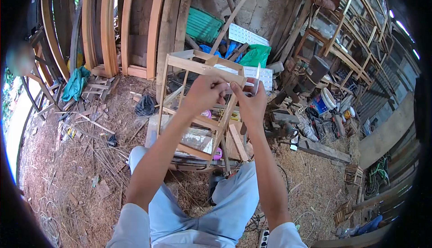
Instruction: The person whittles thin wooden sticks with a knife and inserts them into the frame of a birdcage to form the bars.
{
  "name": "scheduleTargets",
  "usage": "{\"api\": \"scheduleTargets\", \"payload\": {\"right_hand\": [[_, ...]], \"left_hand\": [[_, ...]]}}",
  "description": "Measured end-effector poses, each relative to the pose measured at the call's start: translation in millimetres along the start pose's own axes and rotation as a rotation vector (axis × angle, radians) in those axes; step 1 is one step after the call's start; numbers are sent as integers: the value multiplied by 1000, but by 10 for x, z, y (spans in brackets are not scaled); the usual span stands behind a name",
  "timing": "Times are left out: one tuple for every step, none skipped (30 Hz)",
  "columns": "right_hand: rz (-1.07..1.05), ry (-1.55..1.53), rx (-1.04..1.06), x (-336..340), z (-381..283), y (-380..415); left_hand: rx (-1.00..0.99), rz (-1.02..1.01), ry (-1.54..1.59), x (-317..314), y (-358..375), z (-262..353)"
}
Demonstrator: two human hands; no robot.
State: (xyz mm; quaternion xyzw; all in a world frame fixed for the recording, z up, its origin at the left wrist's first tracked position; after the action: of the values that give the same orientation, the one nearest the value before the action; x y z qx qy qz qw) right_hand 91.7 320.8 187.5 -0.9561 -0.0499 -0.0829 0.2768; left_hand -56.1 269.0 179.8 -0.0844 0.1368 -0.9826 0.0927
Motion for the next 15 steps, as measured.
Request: {"api": "scheduleTargets", "payload": {"right_hand": [[-11, -7, 3, -9, 23, -10], [-11, -4, 5, -12, 39, -12], [9, 20, 90, -6, -52, -3], [31, 40, 175, -9, -147, 18], [32, 38, 172, 5, -178, 51], [9, 82, 73, 35, -293, 96], [-13, 131, -22, 53, -319, 133], [-12, 136, -18, 28, -234, 156], [53, 174, 133, 18, -200, 180], [120, 208, 285, 34, -273, 233], [152, 289, 368, 63, -311, 293], [157, 287, 370, 84, -389, 325], [148, 213, 299, 120, -448, 345], [137, 141, 227, 135, -448, 352], [99, 99, 291, 84, -454, 306]], "left_hand": [[1, 0, 3, 18, 21, -17], [32, 2, 91, 28, 43, -52], [62, 4, 179, 27, 63, -70], [59, 5, 177, 0, 74, -64], [-21, 76, 104, 8, 100, -7], [-101, 149, 34, 25, 134, 56], [-103, 151, 38, 4, 148, 58], [-133, 180, -19, 0, 159, 99], [-168, 209, -78, 3, 165, 156], [-178, 209, -76, -3, 187, 197], [-179, 194, -90, -12, 224, 230], [-177, 179, -104, -10, 248, 240], [-180, 176, -157, 10, 246, 209], [-179, 175, -156, 16, 240, 193], [-175, 165, -112, 15, 240, 172]]}}
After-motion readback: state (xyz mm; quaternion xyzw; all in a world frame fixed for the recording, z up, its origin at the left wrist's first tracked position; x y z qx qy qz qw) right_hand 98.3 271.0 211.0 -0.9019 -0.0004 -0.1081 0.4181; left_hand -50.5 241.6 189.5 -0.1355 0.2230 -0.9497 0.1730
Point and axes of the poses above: each hand's wrist, its own y-axis away from the middle knuckle, its own x-axis out of the back of the hand, z = x × y, the point moved 8 cm from there along -y, towards the middle knuckle, and after that the axes turned 1 degree about -z, right-handed, at the moved point
